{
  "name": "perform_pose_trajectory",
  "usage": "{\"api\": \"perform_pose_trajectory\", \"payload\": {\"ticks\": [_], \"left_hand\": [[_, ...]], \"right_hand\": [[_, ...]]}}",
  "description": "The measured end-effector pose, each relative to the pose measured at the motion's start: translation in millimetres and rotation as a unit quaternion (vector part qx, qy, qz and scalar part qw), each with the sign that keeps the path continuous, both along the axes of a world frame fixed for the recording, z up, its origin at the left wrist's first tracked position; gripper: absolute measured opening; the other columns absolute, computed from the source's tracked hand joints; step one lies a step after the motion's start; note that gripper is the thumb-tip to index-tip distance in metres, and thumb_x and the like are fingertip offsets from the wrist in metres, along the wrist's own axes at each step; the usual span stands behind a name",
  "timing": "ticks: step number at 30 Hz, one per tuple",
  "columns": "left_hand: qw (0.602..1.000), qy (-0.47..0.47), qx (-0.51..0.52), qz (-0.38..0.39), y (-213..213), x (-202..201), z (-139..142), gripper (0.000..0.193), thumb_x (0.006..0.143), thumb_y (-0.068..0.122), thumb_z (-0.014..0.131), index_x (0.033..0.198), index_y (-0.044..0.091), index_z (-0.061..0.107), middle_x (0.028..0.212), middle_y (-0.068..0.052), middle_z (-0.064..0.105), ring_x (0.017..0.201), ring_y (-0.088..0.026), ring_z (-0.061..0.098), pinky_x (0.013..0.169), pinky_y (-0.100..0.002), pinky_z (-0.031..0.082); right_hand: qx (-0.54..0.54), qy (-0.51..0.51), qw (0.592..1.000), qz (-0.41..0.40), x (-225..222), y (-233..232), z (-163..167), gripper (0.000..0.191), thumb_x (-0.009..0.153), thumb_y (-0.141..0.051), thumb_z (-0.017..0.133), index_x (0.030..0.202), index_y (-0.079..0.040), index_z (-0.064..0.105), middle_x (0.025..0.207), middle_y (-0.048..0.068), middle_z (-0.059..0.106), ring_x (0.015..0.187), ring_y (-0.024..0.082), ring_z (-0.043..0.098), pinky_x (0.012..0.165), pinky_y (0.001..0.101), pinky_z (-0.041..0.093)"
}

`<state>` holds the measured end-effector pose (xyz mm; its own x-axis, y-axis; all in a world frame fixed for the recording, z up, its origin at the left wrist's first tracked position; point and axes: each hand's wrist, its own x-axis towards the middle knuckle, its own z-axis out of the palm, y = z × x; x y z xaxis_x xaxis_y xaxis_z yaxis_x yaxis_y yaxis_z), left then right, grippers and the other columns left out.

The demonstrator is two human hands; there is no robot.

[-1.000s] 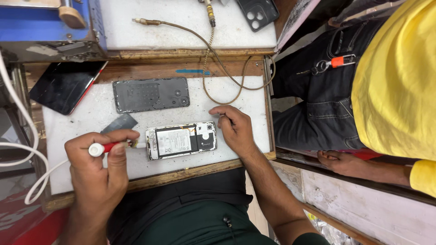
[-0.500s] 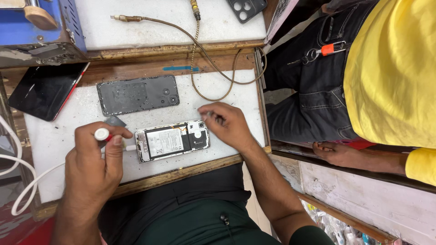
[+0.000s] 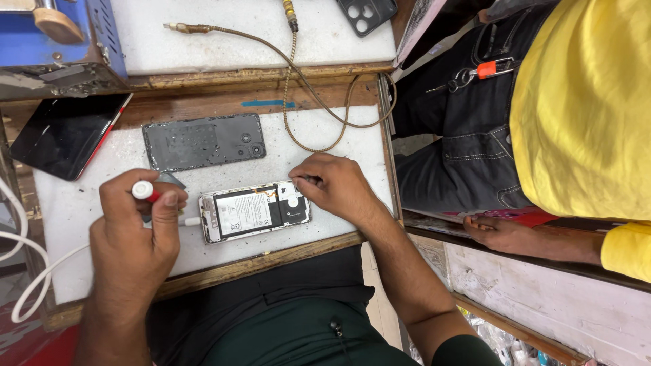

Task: The person disassembles a white smartphone, removes the battery and internal components, and transfers them into a different phone chassis. They use a screwdriver and tweezers to manipulate parts and connectors.

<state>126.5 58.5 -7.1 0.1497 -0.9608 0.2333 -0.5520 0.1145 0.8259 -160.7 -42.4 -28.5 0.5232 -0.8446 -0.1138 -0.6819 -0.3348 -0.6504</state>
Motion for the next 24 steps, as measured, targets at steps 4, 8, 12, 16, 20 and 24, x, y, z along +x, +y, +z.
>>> {"api": "perform_pose_trajectory", "payload": {"ticks": [4, 8, 12, 16, 20, 24], "left_hand": [[0.997, -0.067, 0.008, 0.037, 3, 11, 7, 0.029, 0.113, 0.006, 0.065, 0.136, 0.001, 0.048, 0.096, -0.012, 0.075, 0.09, -0.023, 0.077, 0.078, -0.034, 0.061], [0.995, -0.079, -0.022, 0.053, 0, 26, 18, 0.03, 0.108, 0.006, 0.071, 0.134, 0.004, 0.057, 0.096, -0.011, 0.073, 0.086, -0.023, 0.074, 0.076, -0.034, 0.059], [0.965, -0.254, -0.003, 0.063, -2, 44, 23, 0.031, 0.089, 0.009, 0.083, 0.119, 0.009, 0.075, 0.09, -0.012, 0.073, 0.077, -0.029, 0.07, 0.069, -0.04, 0.054], [0.923, -0.379, 0.035, 0.063, -7, 55, 9, 0.022, 0.093, 0.016, 0.08, 0.114, 0.021, 0.08, 0.096, 0.0, 0.075, 0.093, -0.022, 0.069, 0.086, -0.04, 0.049], [0.901, -0.418, 0.082, 0.077, -6, 58, -14, 0.012, 0.103, 0.02, 0.077, 0.113, 0.025, 0.081, 0.101, 0.003, 0.075, 0.099, -0.019, 0.068, 0.096, -0.04, 0.048], [0.903, -0.413, 0.083, 0.079, -1, 61, -28, 0.014, 0.101, 0.021, 0.079, 0.114, 0.025, 0.081, 0.101, 0.002, 0.075, 0.103, -0.022, 0.067, 0.096, -0.041, 0.047]], "right_hand": [[-0.035, 0.006, 0.999, 0.022, 4, 1, 3, 0.014, 0.088, -0.015, 0.074, 0.101, -0.009, 0.078, 0.095, 0.006, 0.076, 0.079, 0.019, 0.075, 0.071, 0.031, 0.061], [-0.039, 0.003, 0.998, 0.054, 5, -5, 2, 0.014, 0.087, -0.014, 0.075, 0.1, -0.009, 0.079, 0.095, 0.007, 0.076, 0.081, 0.021, 0.074, 0.073, 0.0331, 0.06], [-0.012, 0.007, 0.998, 0.06, 7, -7, 0, 0.013, 0.089, -0.015, 0.074, 0.101, -0.01, 0.078, 0.095, 0.005, 0.077, 0.082, 0.02, 0.074, 0.074, 0.0326, 0.061], [-0.025, -0.004, 0.996, 0.087, 7, -8, 1, 0.014, 0.09, -0.012, 0.073, 0.102, -0.01, 0.079, 0.097, 0.006, 0.076, 0.083, 0.021, 0.074, 0.073, 0.0334, 0.059], [-0.019, 0.008, 0.998, 0.067, 6, -7, -1, 0.016, 0.087, -0.01, 0.073, 0.102, -0.01, 0.079, 0.094, 0.006, 0.075, 0.078, 0.02, 0.073, 0.07, 0.0328, 0.059], [-0.018, 0.004, 0.998, 0.053, 8, -6, -2, 0.017, 0.084, -0.01, 0.073, 0.1, -0.01, 0.079, 0.092, 0.006, 0.075, 0.075, 0.019, 0.073, 0.068, 0.0328, 0.059]]}}
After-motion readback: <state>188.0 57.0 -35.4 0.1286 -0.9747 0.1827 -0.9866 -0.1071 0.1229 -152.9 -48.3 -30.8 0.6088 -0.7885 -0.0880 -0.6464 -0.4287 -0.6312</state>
